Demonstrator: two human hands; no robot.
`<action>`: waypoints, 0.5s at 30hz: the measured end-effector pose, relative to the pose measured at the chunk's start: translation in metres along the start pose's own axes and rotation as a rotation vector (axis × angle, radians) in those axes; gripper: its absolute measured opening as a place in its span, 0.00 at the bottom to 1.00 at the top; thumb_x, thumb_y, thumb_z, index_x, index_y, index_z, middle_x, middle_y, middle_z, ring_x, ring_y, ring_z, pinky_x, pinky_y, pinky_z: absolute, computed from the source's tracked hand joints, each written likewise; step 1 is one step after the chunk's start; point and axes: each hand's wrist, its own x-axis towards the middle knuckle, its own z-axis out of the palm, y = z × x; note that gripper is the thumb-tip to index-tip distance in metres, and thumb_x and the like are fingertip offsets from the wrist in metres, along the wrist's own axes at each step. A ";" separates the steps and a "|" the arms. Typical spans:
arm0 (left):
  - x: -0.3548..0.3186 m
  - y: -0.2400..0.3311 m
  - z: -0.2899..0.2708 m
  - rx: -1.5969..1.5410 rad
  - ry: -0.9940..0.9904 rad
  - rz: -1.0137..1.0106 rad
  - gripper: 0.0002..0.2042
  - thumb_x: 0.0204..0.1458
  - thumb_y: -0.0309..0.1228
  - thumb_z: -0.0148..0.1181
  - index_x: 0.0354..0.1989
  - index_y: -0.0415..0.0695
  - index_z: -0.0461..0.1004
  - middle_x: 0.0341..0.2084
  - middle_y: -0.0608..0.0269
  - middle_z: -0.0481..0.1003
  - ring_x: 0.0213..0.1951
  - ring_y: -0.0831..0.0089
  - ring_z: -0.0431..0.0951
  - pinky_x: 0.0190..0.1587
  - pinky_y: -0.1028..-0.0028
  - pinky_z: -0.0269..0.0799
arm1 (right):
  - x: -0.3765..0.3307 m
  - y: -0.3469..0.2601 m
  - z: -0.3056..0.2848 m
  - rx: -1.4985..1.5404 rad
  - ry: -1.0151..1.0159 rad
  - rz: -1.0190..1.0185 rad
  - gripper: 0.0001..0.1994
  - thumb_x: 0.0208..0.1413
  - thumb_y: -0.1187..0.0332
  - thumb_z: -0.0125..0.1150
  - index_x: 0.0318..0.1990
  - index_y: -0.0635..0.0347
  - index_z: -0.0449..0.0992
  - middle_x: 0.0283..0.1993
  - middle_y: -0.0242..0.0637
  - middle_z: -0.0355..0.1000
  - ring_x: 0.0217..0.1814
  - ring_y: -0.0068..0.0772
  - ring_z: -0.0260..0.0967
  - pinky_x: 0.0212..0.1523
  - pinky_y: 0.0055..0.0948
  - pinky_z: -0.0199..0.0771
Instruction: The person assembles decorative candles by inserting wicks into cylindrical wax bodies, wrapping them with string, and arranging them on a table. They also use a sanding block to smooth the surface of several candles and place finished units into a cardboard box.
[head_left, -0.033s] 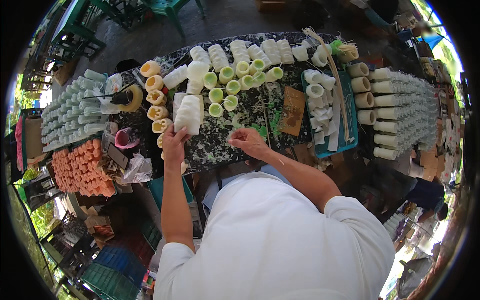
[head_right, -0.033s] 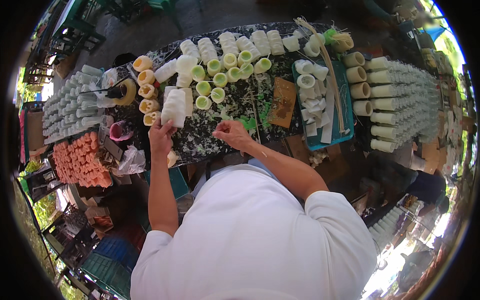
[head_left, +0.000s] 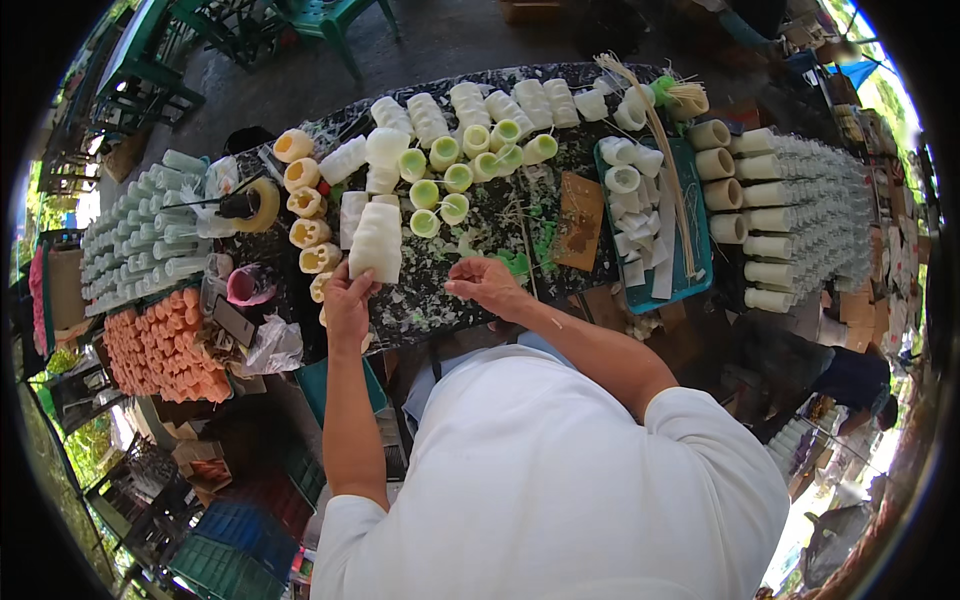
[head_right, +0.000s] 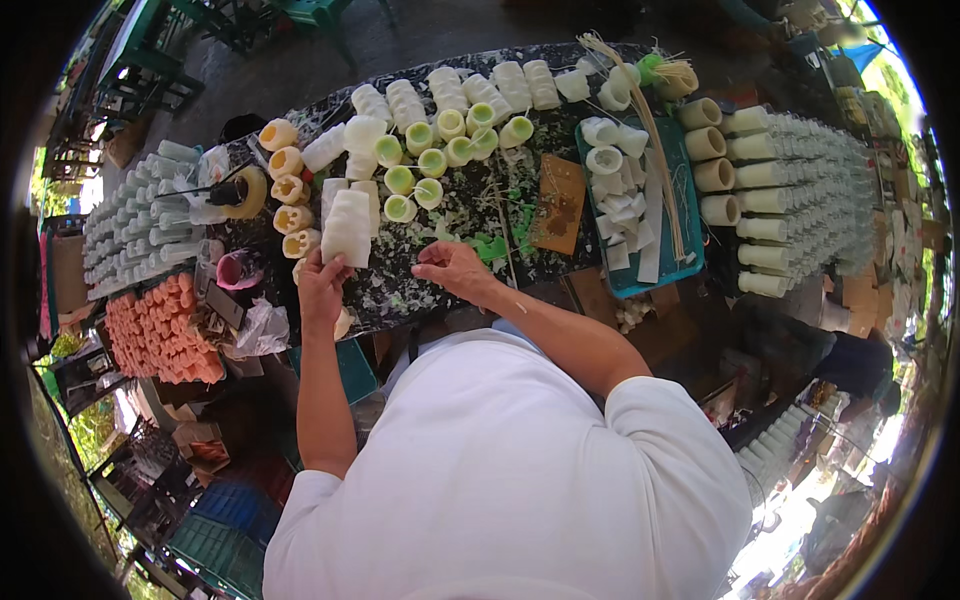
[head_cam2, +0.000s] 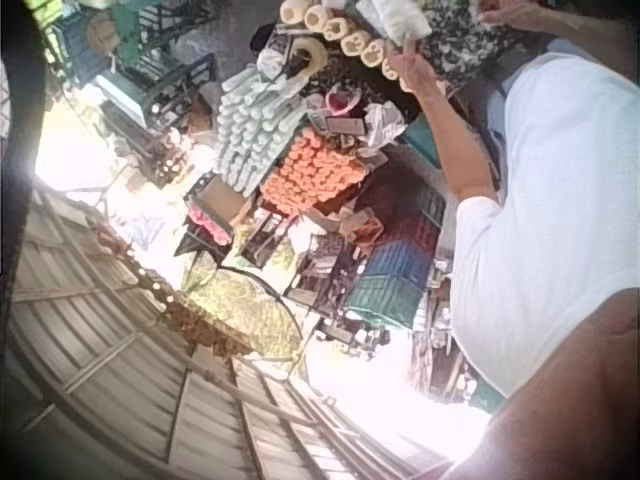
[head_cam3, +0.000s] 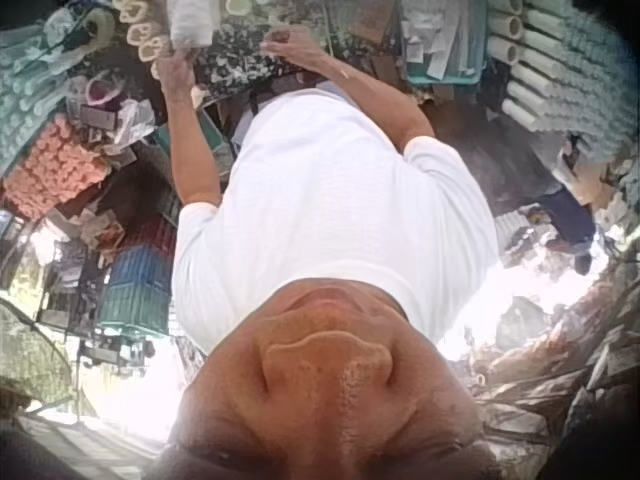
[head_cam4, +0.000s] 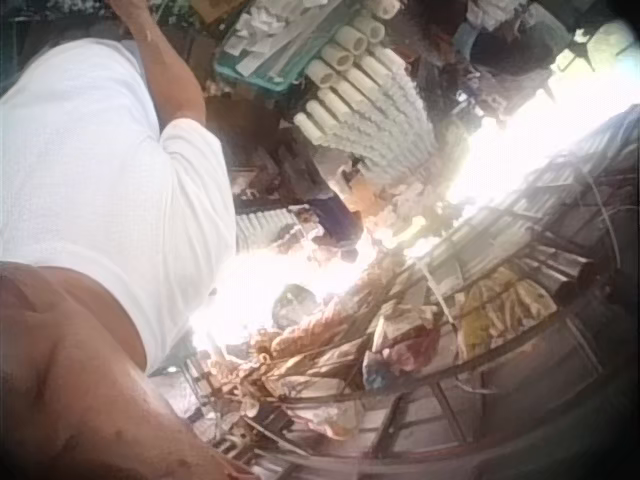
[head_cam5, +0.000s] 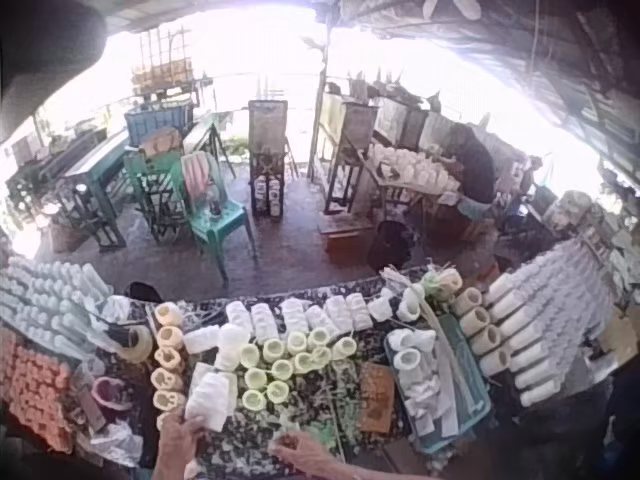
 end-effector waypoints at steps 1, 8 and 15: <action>-0.016 -0.006 0.002 -0.028 -0.052 -0.019 0.16 0.56 0.24 0.67 0.53 0.36 0.77 0.40 0.63 0.83 0.36 0.78 0.81 0.40 0.78 0.76 | 0.000 -0.012 0.011 0.193 -0.015 0.006 0.23 0.56 0.63 0.74 0.56 0.63 0.76 0.45 0.37 0.78 0.43 0.28 0.76 0.47 0.30 0.78; -0.059 -0.032 0.079 0.716 -0.371 -0.143 0.30 0.52 0.33 0.74 0.64 0.38 0.74 0.46 0.54 0.83 0.42 0.70 0.82 0.49 0.70 0.77 | -0.008 -0.028 -0.007 0.432 0.165 -0.037 0.32 0.47 0.69 0.81 0.59 0.61 0.71 0.50 0.37 0.76 0.48 0.30 0.76 0.49 0.36 0.81; -0.058 -0.036 0.049 1.219 -0.167 -0.036 0.31 0.52 0.39 0.73 0.61 0.34 0.75 0.50 0.46 0.81 0.45 0.59 0.83 0.52 0.64 0.77 | 0.037 -0.086 -0.185 -0.315 0.709 -0.127 0.40 0.41 0.57 0.82 0.61 0.65 0.69 0.53 0.49 0.77 0.53 0.44 0.78 0.54 0.39 0.80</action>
